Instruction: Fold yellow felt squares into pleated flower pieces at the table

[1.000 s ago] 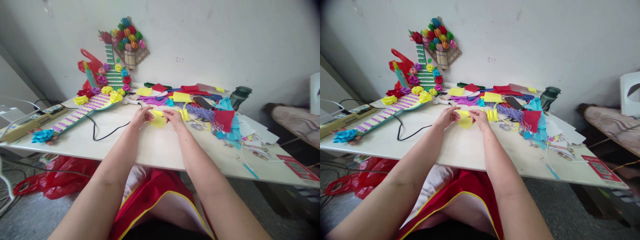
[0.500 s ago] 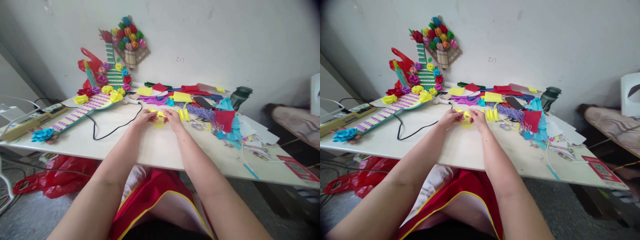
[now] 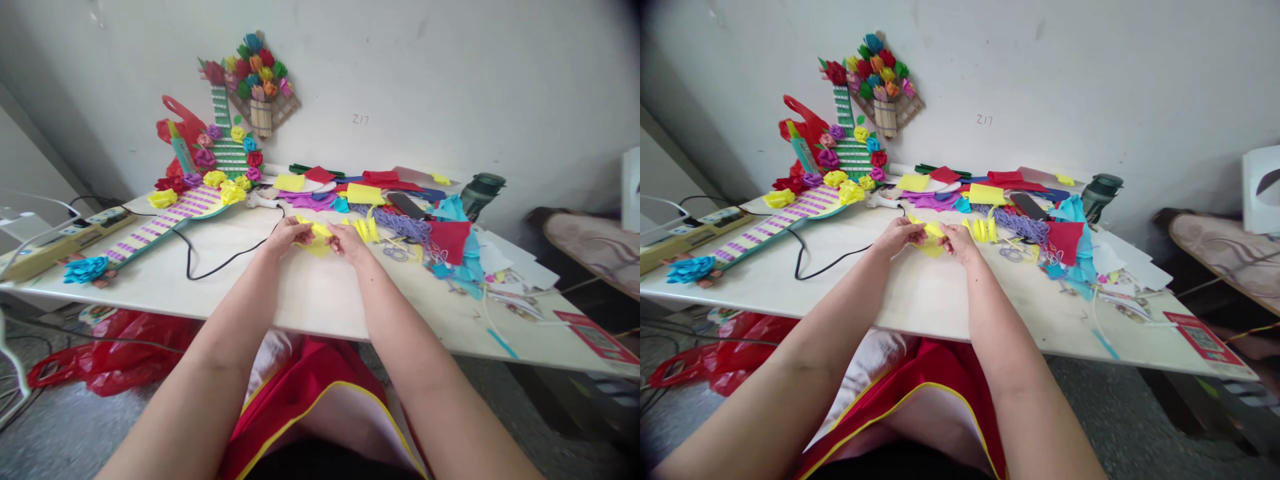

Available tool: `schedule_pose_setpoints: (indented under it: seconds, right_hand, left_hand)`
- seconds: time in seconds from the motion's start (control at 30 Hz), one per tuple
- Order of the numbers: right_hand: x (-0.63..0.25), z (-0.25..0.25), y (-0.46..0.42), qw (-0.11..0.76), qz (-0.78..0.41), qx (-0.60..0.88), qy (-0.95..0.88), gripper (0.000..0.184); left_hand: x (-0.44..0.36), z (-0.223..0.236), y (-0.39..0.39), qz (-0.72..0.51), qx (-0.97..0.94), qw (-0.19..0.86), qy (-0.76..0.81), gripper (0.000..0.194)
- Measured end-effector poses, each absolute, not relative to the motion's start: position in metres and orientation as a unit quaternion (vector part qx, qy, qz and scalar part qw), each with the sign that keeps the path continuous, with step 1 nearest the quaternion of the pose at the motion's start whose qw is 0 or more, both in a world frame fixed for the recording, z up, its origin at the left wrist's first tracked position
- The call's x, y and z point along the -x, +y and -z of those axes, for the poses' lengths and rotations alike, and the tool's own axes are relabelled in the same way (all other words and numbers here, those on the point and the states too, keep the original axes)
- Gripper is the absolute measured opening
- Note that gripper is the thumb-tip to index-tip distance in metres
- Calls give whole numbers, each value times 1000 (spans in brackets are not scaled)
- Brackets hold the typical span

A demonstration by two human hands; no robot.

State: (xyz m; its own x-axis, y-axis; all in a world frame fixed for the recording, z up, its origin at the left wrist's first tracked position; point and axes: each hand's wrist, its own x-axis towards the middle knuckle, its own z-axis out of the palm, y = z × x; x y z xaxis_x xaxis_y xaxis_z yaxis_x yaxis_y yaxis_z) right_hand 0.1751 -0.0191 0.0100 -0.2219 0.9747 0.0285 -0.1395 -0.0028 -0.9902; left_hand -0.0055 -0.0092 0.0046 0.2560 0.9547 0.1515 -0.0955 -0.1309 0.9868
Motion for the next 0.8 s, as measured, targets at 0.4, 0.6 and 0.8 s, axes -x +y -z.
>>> schedule_pose_setpoints:
  seconds: [0.4, 0.6, 0.8]
  right_hand:
    - [-173, -10, -19, 491, -548, 416, -535, 27]
    - [-171, -12, -22, 496, -519, 425, -552, 30]
    - [-175, -14, -19, 496, -566, 418, -509, 36]
  left_hand:
    - [5, -5, -10, -495, -574, 532, 376, 33]
    - [3, -6, -12, -517, -558, 531, 374, 34]
    - [6, -9, -12, -545, -526, 541, 366, 32]
